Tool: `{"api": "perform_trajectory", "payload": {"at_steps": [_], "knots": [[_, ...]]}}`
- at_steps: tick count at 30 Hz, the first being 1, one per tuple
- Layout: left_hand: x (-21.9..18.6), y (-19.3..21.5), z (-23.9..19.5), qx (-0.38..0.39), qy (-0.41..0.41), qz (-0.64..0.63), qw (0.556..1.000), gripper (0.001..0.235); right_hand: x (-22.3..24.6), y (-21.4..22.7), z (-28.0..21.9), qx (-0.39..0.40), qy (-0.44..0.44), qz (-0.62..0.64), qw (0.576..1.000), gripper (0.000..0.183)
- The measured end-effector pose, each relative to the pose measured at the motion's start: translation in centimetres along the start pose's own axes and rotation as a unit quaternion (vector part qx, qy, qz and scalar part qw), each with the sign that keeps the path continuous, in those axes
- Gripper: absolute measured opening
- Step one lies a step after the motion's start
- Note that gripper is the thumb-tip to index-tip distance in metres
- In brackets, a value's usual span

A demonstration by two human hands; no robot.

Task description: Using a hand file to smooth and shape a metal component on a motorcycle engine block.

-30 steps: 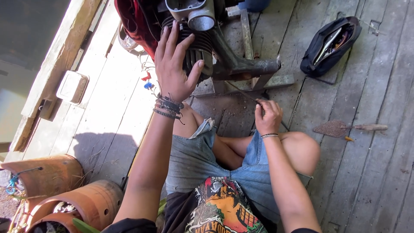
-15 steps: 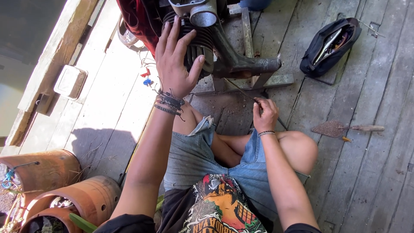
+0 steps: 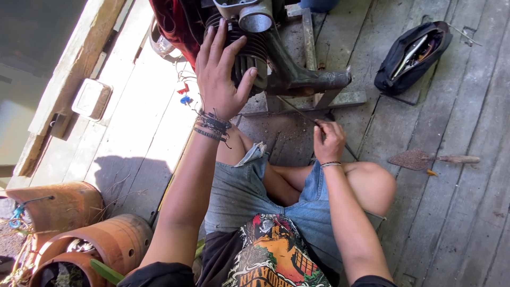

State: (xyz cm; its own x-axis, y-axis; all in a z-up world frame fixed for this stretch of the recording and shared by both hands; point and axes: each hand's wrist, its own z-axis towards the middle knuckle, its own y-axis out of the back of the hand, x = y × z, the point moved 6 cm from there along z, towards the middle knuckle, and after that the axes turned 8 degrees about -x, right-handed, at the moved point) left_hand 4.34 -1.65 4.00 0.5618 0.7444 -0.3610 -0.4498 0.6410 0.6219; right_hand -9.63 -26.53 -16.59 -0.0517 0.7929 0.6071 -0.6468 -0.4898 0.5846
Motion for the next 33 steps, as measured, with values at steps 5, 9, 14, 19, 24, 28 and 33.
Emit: {"api": "perform_trajectory", "payload": {"at_steps": [5, 9, 14, 19, 24, 28, 33], "knots": [[-0.2, -0.1, 0.2, 0.002, 0.007, 0.005, 1.0, 0.051, 1.5, -0.2, 0.5, 0.001, 0.02, 0.003, 1.0, 0.016], [0.0, -0.1, 0.2, 0.009, 0.009, 0.0, 1.0, 0.053, 1.0, 0.0, 0.3, -0.006, 0.016, 0.02, 1.0, 0.016], [0.0, 0.0, 0.0, 0.004, 0.013, 0.006, 1.0, 0.052, 0.9, 0.2, 0.4, -0.016, 0.017, -0.01, 1.0, 0.018], [0.2, -0.1, -0.1, 0.001, 0.005, 0.007, 1.0, 0.053, 0.9, 0.1, -0.1, -0.01, 0.009, 0.005, 1.0, 0.016], [-0.1, -0.2, 0.2, 0.005, 0.016, 0.01, 1.0, 0.051, 3.0, 0.2, 1.2, -0.011, 0.037, 0.012, 0.999, 0.018], [0.2, 0.1, 0.0, 0.0, 0.006, 0.011, 1.0, 0.054, 1.7, 0.2, 0.4, -0.022, 0.014, 0.021, 0.999, 0.018], [0.4, -0.5, -0.1, 0.007, 0.02, 0.017, 1.0, 0.052, 1.6, 0.3, 0.5, -0.021, 0.039, -0.037, 0.998, 0.017]]}}
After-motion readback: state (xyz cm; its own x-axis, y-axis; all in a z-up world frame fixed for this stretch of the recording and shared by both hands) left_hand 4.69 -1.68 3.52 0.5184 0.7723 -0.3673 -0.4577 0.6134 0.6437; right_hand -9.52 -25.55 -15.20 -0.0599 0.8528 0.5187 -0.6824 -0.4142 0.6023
